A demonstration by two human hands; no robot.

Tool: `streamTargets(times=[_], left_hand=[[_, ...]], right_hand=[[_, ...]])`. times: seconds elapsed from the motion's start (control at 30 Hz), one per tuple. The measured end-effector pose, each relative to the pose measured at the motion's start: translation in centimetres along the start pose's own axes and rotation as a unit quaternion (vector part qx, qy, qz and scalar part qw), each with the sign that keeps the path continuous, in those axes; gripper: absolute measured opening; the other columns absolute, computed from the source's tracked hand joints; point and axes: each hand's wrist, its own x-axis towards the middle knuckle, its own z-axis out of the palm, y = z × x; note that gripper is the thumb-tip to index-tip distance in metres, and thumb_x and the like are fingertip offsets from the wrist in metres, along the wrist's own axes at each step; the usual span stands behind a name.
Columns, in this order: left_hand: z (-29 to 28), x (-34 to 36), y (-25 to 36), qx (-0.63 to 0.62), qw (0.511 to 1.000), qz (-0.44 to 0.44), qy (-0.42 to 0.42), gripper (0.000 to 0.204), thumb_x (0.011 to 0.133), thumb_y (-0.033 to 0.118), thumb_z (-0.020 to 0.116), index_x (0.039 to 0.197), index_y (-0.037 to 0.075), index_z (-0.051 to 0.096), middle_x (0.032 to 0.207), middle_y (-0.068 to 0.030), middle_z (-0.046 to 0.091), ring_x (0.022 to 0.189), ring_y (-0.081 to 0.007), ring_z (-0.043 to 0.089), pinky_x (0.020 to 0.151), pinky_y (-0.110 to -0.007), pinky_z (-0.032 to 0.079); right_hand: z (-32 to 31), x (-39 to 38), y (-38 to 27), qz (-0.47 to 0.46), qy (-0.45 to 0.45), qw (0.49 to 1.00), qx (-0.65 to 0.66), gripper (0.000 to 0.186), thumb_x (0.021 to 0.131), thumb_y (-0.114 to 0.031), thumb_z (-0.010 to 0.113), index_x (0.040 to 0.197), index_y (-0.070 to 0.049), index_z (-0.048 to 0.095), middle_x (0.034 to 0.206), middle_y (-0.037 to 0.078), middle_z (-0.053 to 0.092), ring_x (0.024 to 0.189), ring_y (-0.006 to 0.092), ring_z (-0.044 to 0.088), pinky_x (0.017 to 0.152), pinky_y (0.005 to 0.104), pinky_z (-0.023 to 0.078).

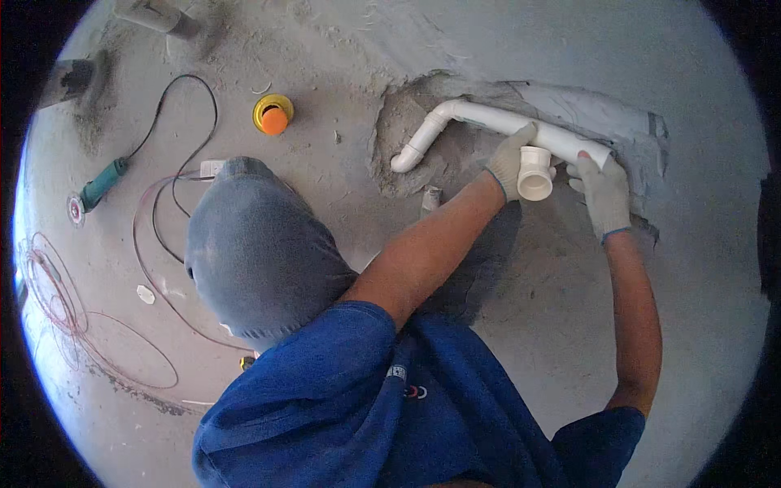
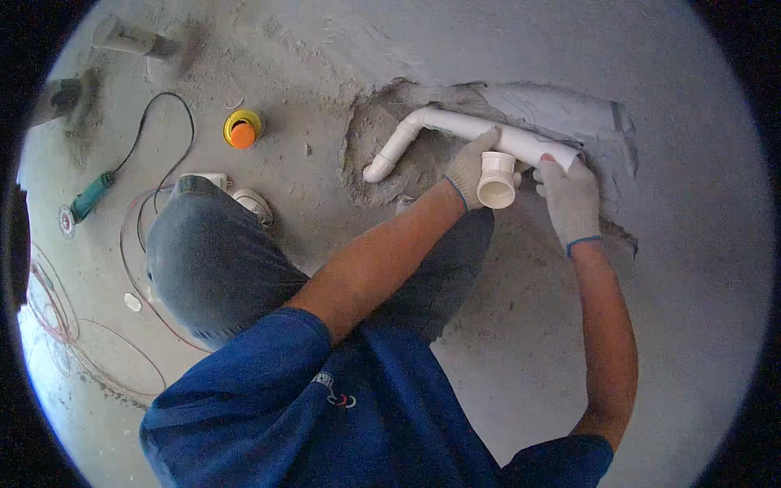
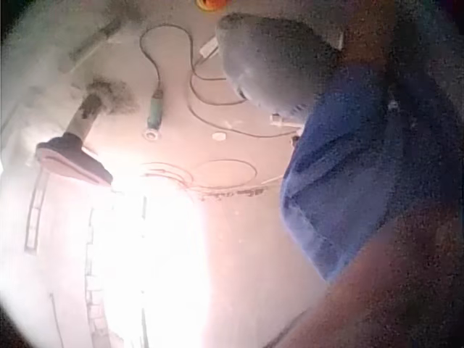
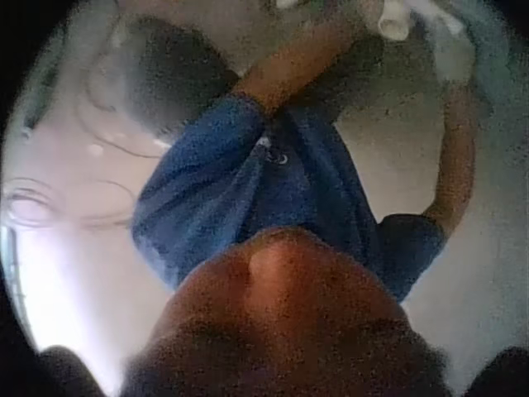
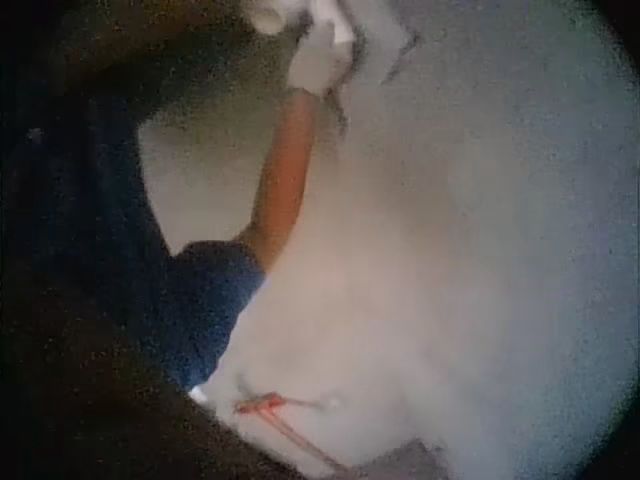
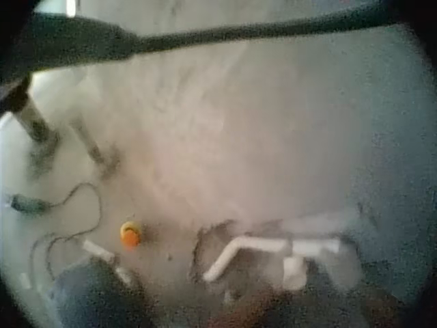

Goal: Measure, cut, and glue PVC pipes into a wall and floor channel during construction.

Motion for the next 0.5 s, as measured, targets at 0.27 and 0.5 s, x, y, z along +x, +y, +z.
streamTargets(times=[0.27,0.5], left_hand=[[0.7,0.7,1.0,-0.027,0.997,-0.057,0.054,0.051,0.102,0.043,0.062,0.13,0.002,0.051,0.1,-0.0173,0.067,0.076,-0.0307,0.071,0.055,-0.047,0.063],[0.8,1.3,1.4,0.037,0.993,-0.048,0.103,0.053,0.1,0.042,0.063,0.13,0.0,0.053,0.1,-0.0195,0.068,0.074,-0.0299,0.073,0.054,-0.045,0.062]], right_hand=[[1.4,0.7,-0.8,0.109,0.054,0.99,0.071,0.032,0.098,-0.013,0.069,0.124,0.004,0.064,0.109,0.014,0.072,0.085,0.0195,0.073,0.07,0.0312,0.063],[2.7,0.9,-2.5,0.186,0.119,0.972,0.078,0.026,0.094,-0.012,0.073,0.114,0.003,0.068,0.097,0.012,0.073,0.073,0.0183,0.072,0.061,0.0297,0.062]])
